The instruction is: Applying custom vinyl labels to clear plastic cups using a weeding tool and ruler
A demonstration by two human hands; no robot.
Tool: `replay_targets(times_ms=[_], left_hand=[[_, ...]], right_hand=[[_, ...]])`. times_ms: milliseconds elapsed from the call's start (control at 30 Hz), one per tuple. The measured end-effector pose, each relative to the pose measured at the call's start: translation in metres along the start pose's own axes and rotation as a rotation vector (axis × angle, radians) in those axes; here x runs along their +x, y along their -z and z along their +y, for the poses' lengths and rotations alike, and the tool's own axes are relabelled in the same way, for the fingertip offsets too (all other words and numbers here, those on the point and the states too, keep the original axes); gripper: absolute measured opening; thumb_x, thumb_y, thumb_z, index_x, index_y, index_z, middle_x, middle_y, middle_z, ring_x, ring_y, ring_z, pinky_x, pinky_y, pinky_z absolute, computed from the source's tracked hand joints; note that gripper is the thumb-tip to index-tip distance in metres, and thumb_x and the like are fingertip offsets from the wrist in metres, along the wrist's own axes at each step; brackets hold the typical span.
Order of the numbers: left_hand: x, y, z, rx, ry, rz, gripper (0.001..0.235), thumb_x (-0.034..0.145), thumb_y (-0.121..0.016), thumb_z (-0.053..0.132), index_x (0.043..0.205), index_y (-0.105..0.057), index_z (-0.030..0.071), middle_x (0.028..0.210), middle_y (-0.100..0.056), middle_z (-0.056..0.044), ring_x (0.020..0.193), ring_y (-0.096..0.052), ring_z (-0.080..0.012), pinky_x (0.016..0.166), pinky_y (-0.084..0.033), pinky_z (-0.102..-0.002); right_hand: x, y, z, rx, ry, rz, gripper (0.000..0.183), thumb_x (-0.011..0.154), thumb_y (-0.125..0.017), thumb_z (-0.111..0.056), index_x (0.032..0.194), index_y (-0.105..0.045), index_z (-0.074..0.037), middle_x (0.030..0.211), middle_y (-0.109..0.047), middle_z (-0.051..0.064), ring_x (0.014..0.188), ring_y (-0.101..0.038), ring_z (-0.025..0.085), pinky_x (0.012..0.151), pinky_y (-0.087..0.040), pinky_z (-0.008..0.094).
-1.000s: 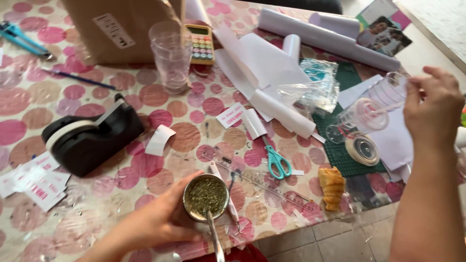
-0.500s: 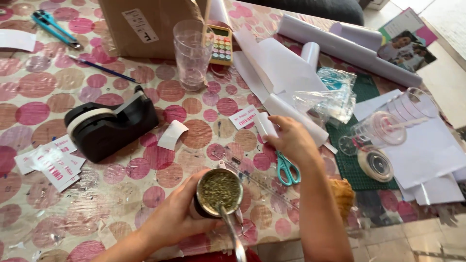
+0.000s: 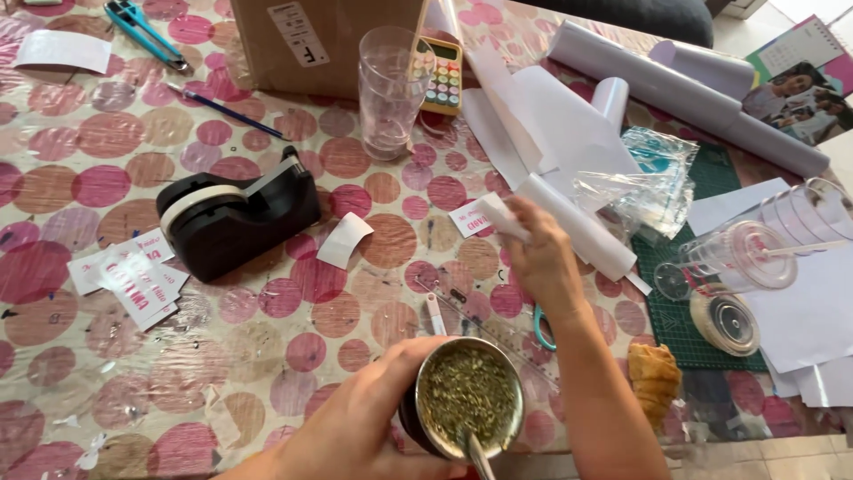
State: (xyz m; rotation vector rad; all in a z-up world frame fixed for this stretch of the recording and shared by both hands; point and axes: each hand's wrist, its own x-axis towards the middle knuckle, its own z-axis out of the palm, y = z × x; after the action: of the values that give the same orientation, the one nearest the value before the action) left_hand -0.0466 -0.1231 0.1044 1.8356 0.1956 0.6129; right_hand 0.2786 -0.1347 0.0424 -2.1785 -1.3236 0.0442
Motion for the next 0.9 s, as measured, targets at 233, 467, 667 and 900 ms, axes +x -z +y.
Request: replay_targets(times_ms=[233,467,667,900], left_hand=[[-0.004,0.001,0.0,0.034,-0.133,-0.026,0.086,0.082,-0.082,0.044,0.145,-0.042,0.002,0.144,-0.057,-0.022,0.134,-0.059,-0.0357,0.11,-0.047,-0.044],[-0.008,0.007,0.011,0.038,-0.045,-0.051,0.081,0.081,-0.082,0.038,0.146,-0.042,0.009,0.145,-0.058,-0.018,0.135,-0.06,-0.0322,0.108,-0.048,-0.041],[-0.008,0.008,0.002,0.041,-0.011,-0.058,0.086,0.079,-0.083,0.042,0.147,-0.042,0.009,0.144,-0.057,-0.019,0.134,-0.06,-0.0344,0.107,-0.047,-0.043],[-0.001,0.016,0.011,-0.02,0.122,-0.141,0.086,0.084,-0.073,0.053,0.152,-0.038,0.014,0.153,-0.051,-0.018,0.139,-0.056,-0.0331,0.107,-0.044,-0.044]], right_hand=[[0.004,-0.042,-0.085,0.257,0.573,-0.732,0.028,0.093,-0.07,-0.016,0.119,-0.074,-0.007,0.156,-0.044,0.014,0.14,-0.049,0.026,0.109,-0.046,0.043],[0.02,-0.125,-0.085,0.22,0.663,-0.651,0.033,0.098,-0.06,-0.018,0.126,-0.07,-0.005,0.141,-0.063,0.012,0.119,-0.065,0.032,0.108,-0.046,0.041],[0.029,-0.063,-0.113,0.235,0.322,-0.588,0.03,0.094,-0.068,-0.031,0.112,-0.079,-0.01,0.13,-0.065,0.01,0.112,-0.066,0.026,0.109,-0.047,0.04],[0.092,-0.055,-0.035,-0.055,0.512,0.14,0.017,0.102,-0.057,-0.003,0.11,-0.071,0.002,0.096,-0.073,0.022,0.064,-0.069,0.031,0.049,-0.064,0.041]])
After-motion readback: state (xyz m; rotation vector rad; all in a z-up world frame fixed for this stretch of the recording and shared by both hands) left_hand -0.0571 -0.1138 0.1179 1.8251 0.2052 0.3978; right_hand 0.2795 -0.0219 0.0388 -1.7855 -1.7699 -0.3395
